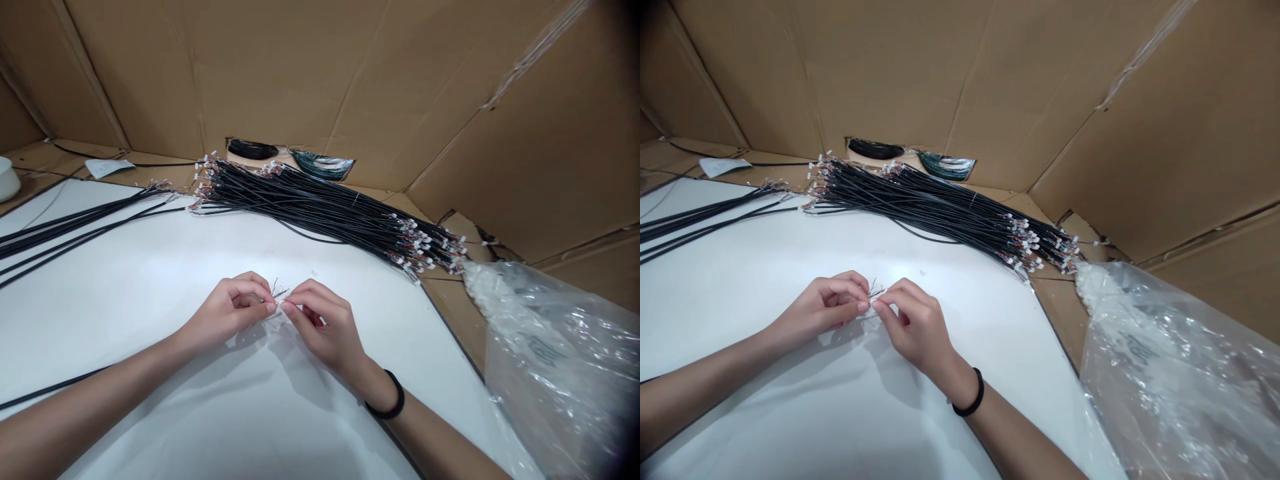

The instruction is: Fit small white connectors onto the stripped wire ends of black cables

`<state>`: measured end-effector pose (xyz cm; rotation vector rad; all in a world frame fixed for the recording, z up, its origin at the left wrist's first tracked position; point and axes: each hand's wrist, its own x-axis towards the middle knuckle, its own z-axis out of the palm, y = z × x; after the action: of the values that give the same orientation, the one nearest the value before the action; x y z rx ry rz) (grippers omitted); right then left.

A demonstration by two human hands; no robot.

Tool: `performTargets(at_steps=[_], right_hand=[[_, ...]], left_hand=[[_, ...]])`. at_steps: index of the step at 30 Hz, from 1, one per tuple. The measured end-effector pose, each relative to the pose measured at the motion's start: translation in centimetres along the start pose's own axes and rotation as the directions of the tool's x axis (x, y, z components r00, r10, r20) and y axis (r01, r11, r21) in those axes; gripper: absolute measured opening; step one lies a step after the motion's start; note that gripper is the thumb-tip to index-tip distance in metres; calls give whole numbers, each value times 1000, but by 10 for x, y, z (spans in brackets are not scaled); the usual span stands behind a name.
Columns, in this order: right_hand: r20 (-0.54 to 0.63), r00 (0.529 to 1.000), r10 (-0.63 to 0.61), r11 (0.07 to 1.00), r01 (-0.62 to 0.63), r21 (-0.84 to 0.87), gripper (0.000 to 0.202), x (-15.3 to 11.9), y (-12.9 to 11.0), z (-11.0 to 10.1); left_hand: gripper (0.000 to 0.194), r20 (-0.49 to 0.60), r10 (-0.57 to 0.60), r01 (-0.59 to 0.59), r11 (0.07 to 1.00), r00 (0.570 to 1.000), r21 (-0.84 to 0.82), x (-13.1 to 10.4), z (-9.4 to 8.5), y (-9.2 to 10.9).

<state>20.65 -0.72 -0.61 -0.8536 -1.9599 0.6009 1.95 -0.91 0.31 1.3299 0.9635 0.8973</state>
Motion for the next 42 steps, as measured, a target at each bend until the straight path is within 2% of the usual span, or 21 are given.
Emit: performTargets(at_steps=[7,18,24,31,37,42], right_hand=[[4,999,45,999,-45,12,16,-1,-1,4],[41,989,141,987,-143,70,18,2,-1,3],[47,984,170,980,-174,96,18,2,-4,1],[9,975,220,971,-220,89,19,2,-5,-2],[11,957,289,941,-287,179,18,2,-3,-5],[-22,948,318,923,-304,238,13,2,-2,-6]], left_hand=[[14,-49,7,-6,1000,999,12,-1,0,-4],[17,-49,27,-23,996,998,88,0,1,-2],[12,-64,55,-52,998,996,46,-1,1,-4],[17,-24,-106,106,994,994,-5,-5,-1,0],[15,-41,-111,111,994,993,-2,-5,0,4],[15,-51,-71,68,996,996,-52,-5,2,2]])
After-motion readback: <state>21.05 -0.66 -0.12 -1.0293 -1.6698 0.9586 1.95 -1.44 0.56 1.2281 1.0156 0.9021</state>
